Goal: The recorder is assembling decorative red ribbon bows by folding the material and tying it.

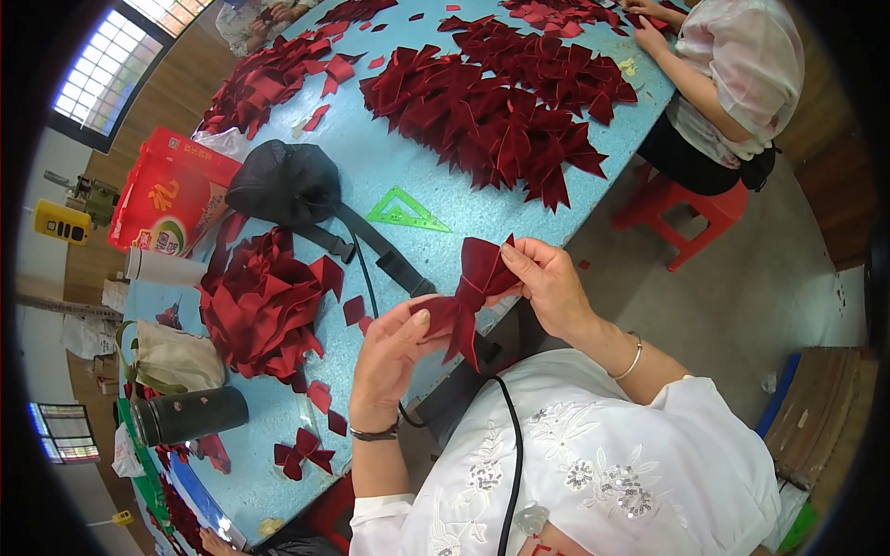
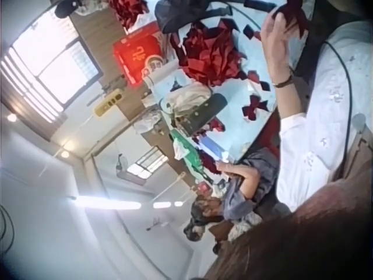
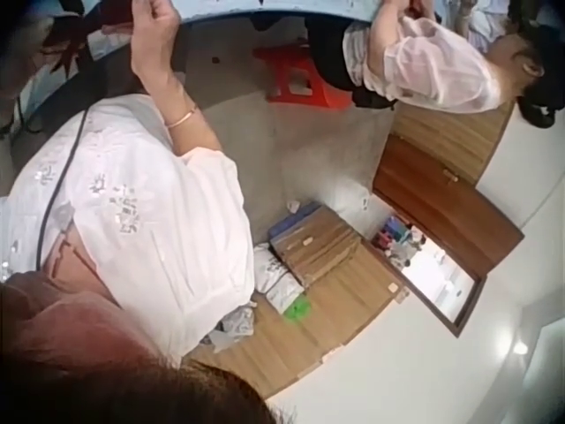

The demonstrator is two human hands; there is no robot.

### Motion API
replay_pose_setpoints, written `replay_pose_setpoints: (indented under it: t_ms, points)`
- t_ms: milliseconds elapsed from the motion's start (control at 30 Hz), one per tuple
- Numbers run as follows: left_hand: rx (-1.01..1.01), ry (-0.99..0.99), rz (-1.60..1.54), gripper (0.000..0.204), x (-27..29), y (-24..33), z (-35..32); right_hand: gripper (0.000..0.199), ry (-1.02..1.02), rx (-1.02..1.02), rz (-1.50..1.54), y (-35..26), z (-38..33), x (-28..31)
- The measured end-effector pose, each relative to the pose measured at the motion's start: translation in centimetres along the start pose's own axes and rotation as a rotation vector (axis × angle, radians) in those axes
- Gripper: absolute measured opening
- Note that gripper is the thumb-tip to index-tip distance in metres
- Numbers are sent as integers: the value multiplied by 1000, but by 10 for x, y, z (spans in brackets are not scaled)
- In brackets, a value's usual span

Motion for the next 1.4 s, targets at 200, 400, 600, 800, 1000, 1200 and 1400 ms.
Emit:
replay_pose_setpoints:
  t_ms: [200, 400, 600, 800, 1000, 1200, 1400]
  points:
    - [10, -175, 347, 26, -9, 11, 2, 20, -100, -78, 0, 7, -6, -24]
    - [55, -234, 446, 19, -28, 5, 7, 15, -110, -9, -142, 0, -4, -26]
    - [-22, -81, 427, 20, -14, 3, 11, 17, -105, -297, -228, 11, -7, -27]
    - [-62, -56, 379, 21, -18, 3, 16, 17, -121, -180, -165, 20, -4, -21]
    - [-94, 32, 215, 11, -10, -7, 24, 17, -108, -29, -151, 11, -2, -18]
    - [-14, 17, 73, 8, -7, -25, 30, 16, -188, -14, -64, 12, -2, -15]
    - [161, -97, -201, 8, -13, -41, 28, 17, -556, 388, -416, -14, -11, -47]
Point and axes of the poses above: each hand's wrist, its own z-axis towards the middle knuckle, its own x-axis out of the back of the hand, y = z × x, the point moved 9 cm from there along z, towards the middle knuckle, and after that the axes turned 12 degrees about z, right-handed, at the moved point
